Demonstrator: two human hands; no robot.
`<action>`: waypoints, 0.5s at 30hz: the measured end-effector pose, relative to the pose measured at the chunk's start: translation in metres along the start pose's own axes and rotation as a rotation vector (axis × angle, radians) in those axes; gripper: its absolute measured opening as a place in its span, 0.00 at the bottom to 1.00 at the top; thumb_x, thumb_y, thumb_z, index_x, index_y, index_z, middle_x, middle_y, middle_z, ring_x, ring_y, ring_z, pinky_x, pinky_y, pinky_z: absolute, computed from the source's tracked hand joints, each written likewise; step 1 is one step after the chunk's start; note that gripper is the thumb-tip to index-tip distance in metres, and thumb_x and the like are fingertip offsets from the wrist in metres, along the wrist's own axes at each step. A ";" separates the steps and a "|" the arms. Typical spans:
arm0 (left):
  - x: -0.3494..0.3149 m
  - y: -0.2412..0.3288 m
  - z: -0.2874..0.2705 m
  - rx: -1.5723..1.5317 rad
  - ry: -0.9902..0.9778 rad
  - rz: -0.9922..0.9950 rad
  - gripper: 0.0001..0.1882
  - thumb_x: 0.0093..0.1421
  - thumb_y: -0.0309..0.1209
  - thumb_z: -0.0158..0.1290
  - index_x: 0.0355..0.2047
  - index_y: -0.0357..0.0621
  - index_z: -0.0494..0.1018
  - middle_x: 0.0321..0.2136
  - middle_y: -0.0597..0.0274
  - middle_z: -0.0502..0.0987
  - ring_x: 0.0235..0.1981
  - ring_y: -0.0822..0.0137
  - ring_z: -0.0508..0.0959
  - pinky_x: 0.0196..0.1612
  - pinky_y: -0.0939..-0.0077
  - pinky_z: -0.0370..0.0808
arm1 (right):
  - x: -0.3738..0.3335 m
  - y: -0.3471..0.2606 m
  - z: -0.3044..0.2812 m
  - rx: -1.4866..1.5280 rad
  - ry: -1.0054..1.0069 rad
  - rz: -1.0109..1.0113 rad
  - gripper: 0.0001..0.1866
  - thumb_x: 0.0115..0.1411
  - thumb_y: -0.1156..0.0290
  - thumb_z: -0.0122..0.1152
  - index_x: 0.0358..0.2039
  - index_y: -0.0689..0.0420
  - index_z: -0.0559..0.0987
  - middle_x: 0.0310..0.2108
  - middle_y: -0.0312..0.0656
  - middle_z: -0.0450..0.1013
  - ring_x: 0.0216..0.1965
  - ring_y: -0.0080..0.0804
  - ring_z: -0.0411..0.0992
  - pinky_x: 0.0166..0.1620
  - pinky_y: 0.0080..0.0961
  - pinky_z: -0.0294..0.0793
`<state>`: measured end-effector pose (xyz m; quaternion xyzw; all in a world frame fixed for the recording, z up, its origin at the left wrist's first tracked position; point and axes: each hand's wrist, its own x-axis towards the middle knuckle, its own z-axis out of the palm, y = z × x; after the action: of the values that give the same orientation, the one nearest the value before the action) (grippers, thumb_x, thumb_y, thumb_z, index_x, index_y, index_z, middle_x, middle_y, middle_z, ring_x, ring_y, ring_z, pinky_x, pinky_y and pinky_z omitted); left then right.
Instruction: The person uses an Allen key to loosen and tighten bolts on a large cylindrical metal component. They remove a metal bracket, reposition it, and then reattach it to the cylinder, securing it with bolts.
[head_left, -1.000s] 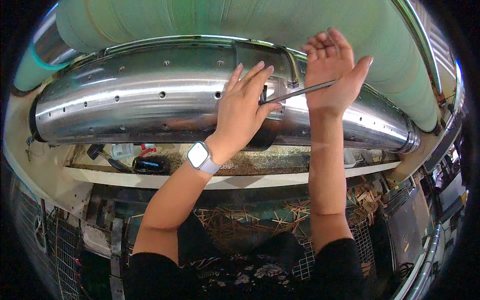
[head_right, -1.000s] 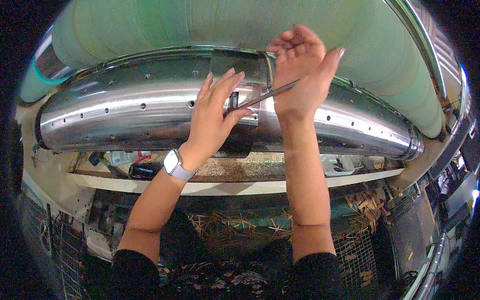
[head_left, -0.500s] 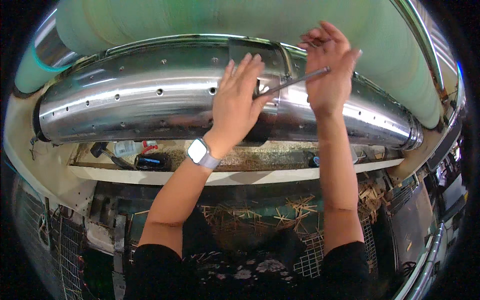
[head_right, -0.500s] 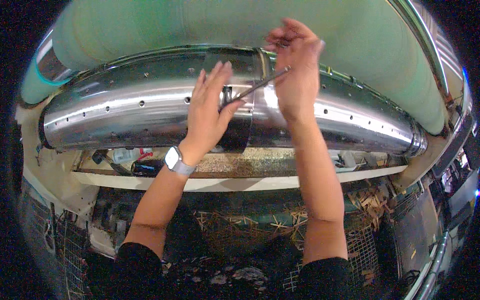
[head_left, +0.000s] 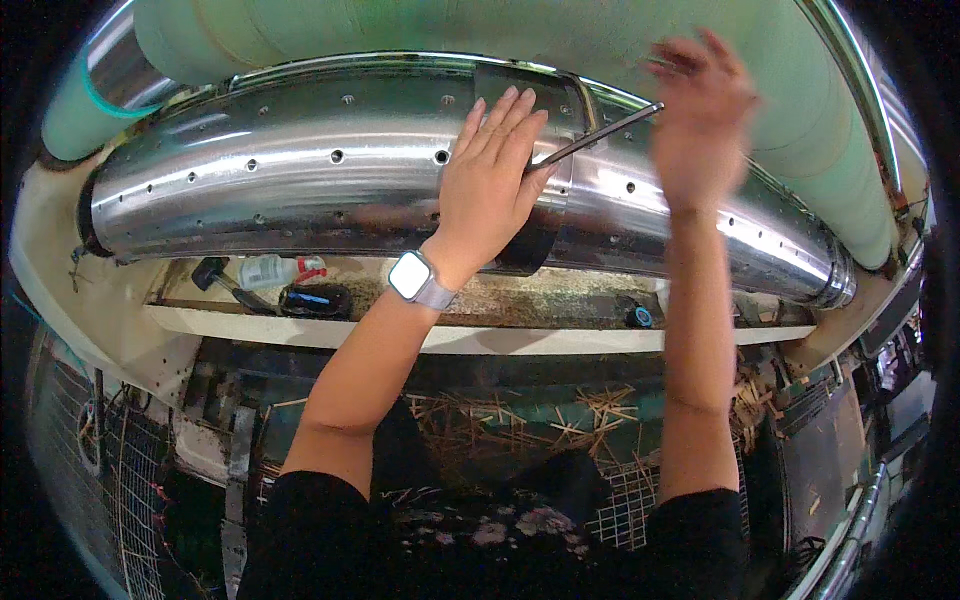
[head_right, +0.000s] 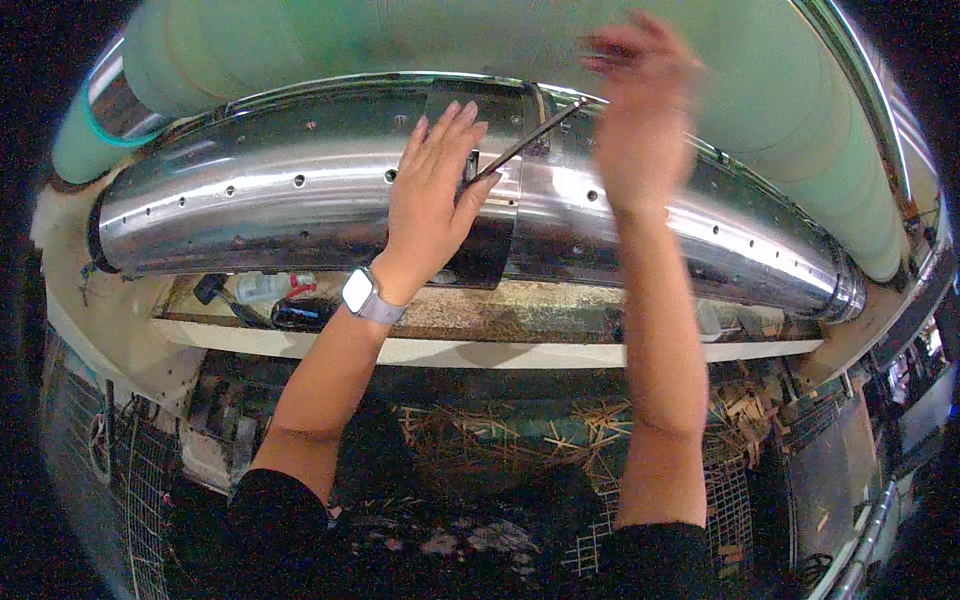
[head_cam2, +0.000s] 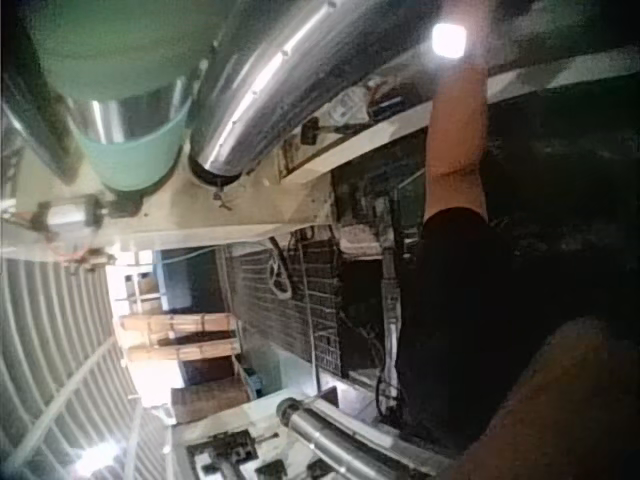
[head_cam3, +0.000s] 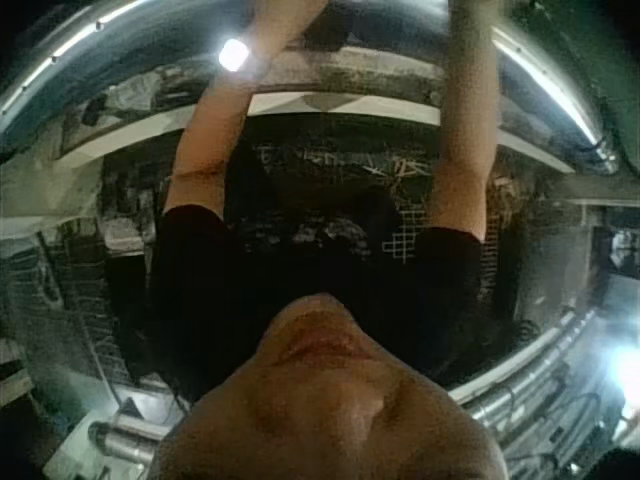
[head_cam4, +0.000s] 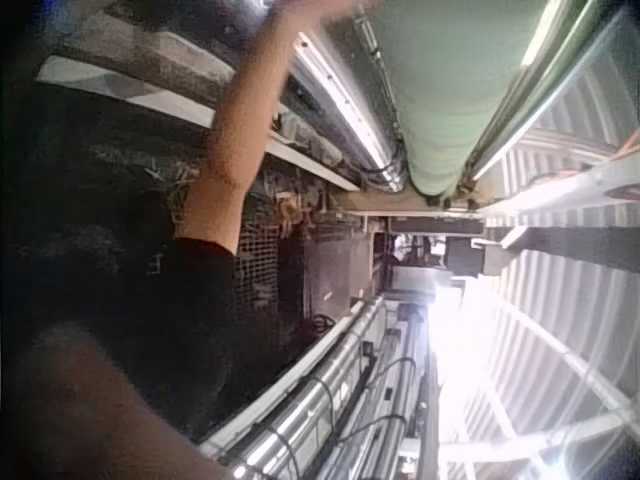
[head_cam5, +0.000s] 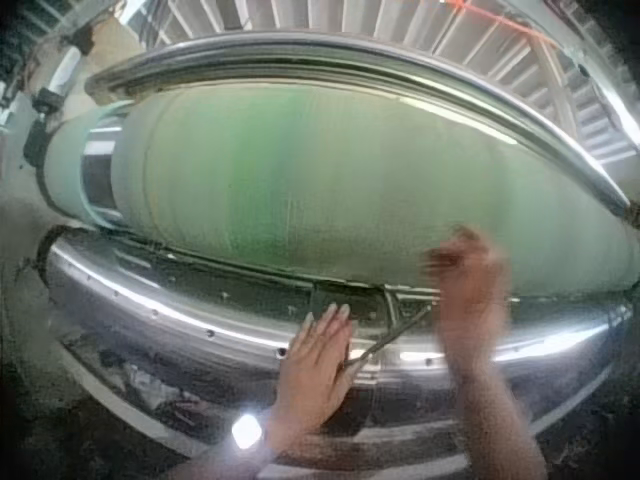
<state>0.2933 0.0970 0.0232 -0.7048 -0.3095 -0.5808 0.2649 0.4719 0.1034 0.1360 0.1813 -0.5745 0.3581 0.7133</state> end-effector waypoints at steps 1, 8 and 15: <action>-0.002 -0.002 -0.003 0.020 -0.014 0.007 0.21 0.54 0.31 0.53 0.48 0.39 0.65 0.54 0.51 0.65 0.58 0.52 0.61 0.60 0.54 0.53 | -0.008 -0.017 -0.009 -0.266 0.075 -0.027 0.37 0.57 0.39 0.38 0.54 0.59 0.62 0.48 0.50 0.66 0.51 0.45 0.62 0.57 0.44 0.55; 0.005 0.014 0.008 -0.024 0.024 0.082 0.17 0.54 0.29 0.51 0.44 0.39 0.68 0.52 0.52 0.67 0.56 0.53 0.64 0.60 0.55 0.56 | -0.027 -0.154 -0.113 -0.310 0.268 -0.522 0.32 0.61 0.46 0.25 0.45 0.60 0.69 0.41 0.53 0.70 0.47 0.49 0.66 0.52 0.49 0.62; -0.011 0.002 0.033 -0.426 0.102 -0.212 0.16 0.53 0.26 0.50 0.41 0.32 0.67 0.41 0.46 0.72 0.51 0.48 0.66 0.58 0.54 0.56 | 0.028 0.033 0.087 -0.350 -0.144 0.054 0.20 0.57 0.58 0.42 0.40 0.61 0.73 0.35 0.48 0.71 0.38 0.39 0.68 0.42 0.34 0.65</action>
<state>0.3150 0.1179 0.0068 -0.6782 -0.2385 -0.6922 0.0633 0.3905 0.0759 0.1816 0.0644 -0.6822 0.2578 0.6812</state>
